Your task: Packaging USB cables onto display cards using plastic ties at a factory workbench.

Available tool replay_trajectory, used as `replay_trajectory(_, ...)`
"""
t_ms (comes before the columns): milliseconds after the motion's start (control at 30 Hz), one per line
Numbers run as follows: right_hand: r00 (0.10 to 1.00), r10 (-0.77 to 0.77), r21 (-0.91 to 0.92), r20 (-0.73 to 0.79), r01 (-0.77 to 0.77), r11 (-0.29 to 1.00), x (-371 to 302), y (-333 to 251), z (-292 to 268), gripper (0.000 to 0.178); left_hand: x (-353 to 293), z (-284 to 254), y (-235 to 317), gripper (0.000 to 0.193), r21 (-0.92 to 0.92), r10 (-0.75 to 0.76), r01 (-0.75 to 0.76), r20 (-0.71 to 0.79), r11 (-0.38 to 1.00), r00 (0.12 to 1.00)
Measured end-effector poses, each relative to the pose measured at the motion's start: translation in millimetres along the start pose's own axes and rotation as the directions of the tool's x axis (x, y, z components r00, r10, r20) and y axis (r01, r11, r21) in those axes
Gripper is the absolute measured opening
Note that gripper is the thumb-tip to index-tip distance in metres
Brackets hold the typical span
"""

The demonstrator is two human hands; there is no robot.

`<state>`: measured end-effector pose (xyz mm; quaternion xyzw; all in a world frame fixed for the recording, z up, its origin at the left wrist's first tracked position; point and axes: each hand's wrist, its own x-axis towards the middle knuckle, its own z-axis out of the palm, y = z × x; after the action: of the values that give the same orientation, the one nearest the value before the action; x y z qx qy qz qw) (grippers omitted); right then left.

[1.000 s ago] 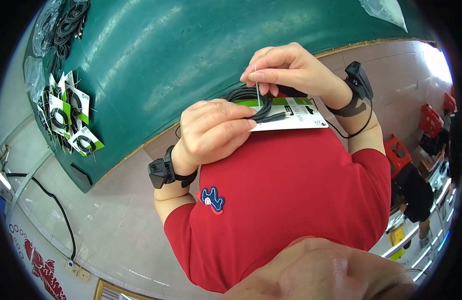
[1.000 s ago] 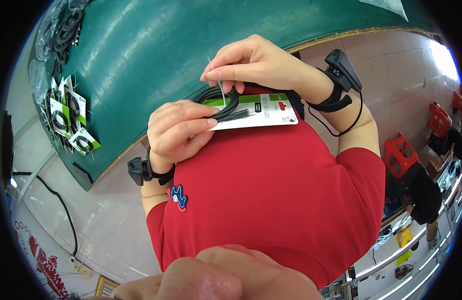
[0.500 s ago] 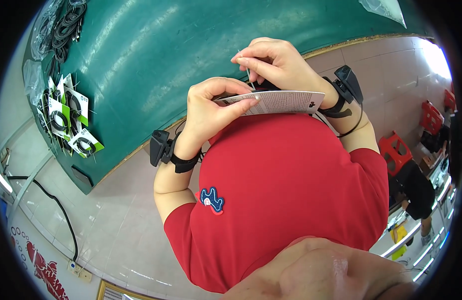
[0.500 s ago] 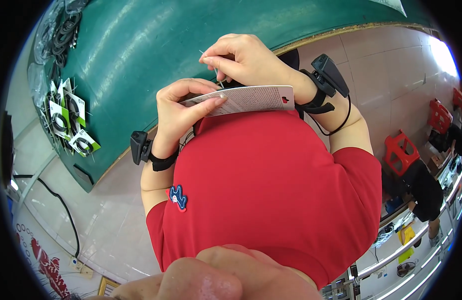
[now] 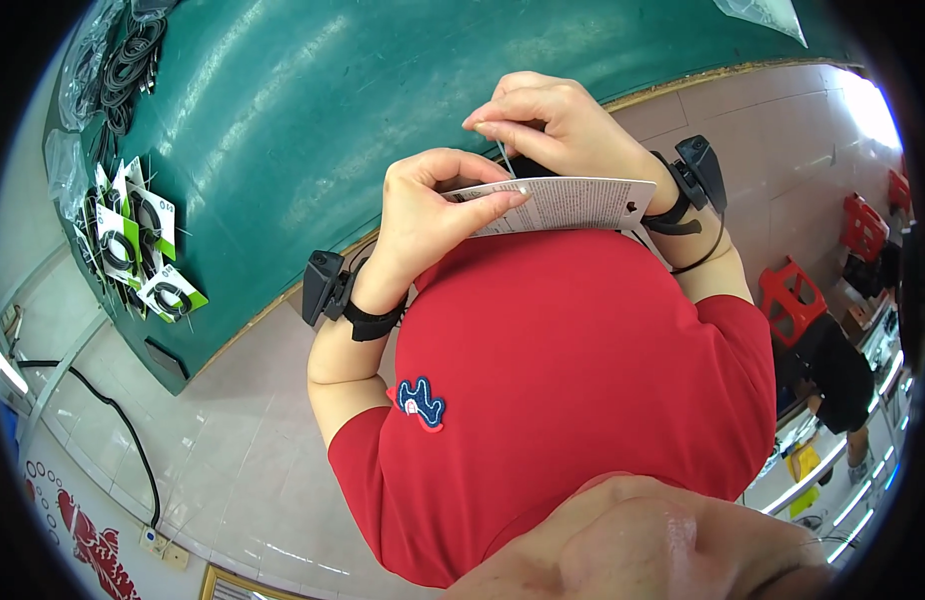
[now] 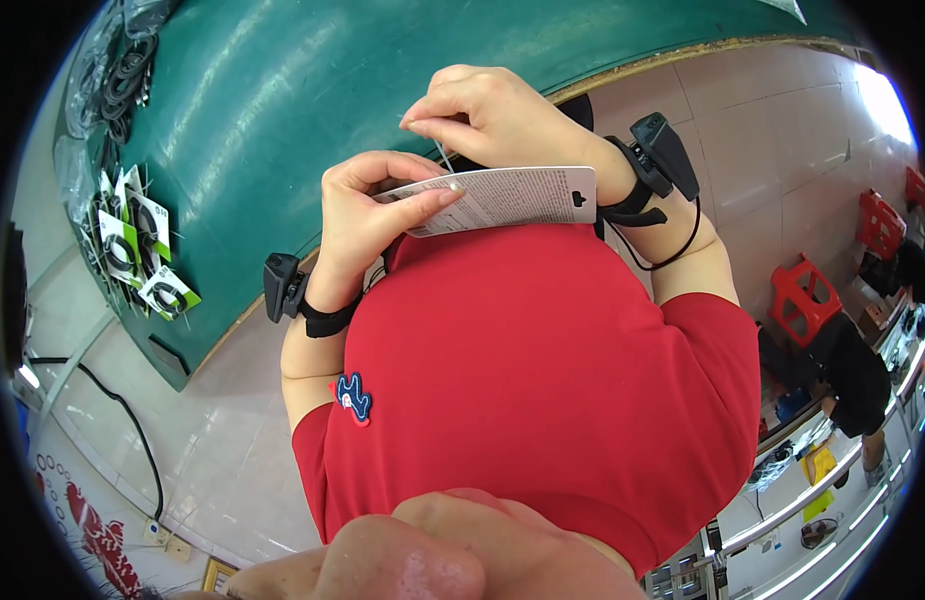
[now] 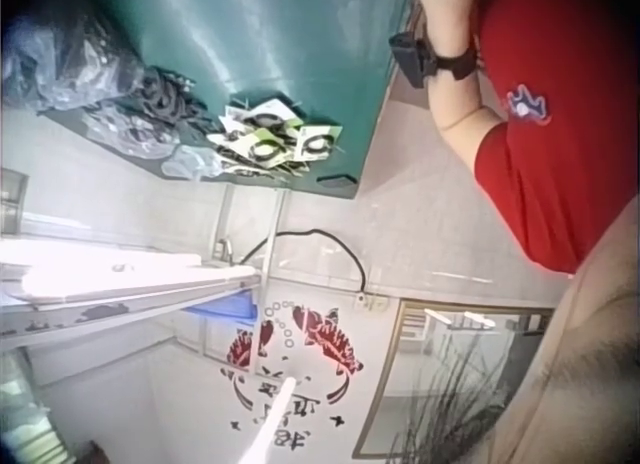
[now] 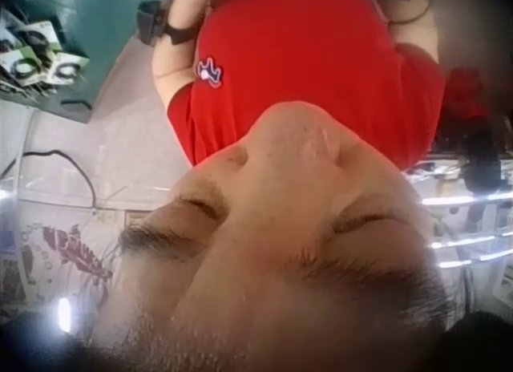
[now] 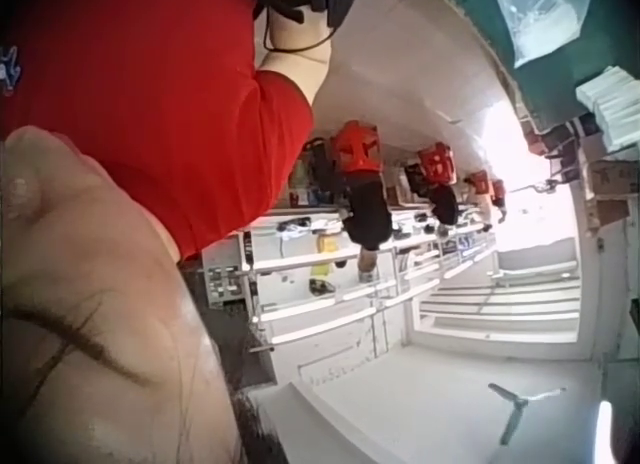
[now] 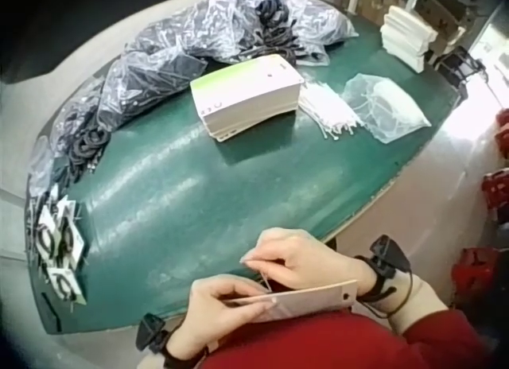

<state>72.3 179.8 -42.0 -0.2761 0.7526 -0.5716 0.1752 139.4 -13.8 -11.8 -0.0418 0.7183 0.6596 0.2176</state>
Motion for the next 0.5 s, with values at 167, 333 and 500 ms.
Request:
replay_trajectory(167,0.985,-0.101,0.005,0.141,0.102,0.995,7.5,-3.6,-19.3,0.015,3.2,0.4,2.3,0.016,0.021,-0.034,0.034,0.018,0.999,0.999)
replay_trajectory(333,0.874,-0.284,0.307,0.393,0.167,0.937,25.0,-0.2,-48.9,0.013,14.0,-9.8,7.3,0.02,-0.106,-0.078,0.081,0.033,0.991,0.996)
replay_trajectory(500,0.737,-0.33,0.166,0.59,0.289,0.943,39.5,-9.3,-55.0,0.012,26.7,-23.8,19.1,0.027,0.04,-0.279,0.276,0.143,0.96,0.95)
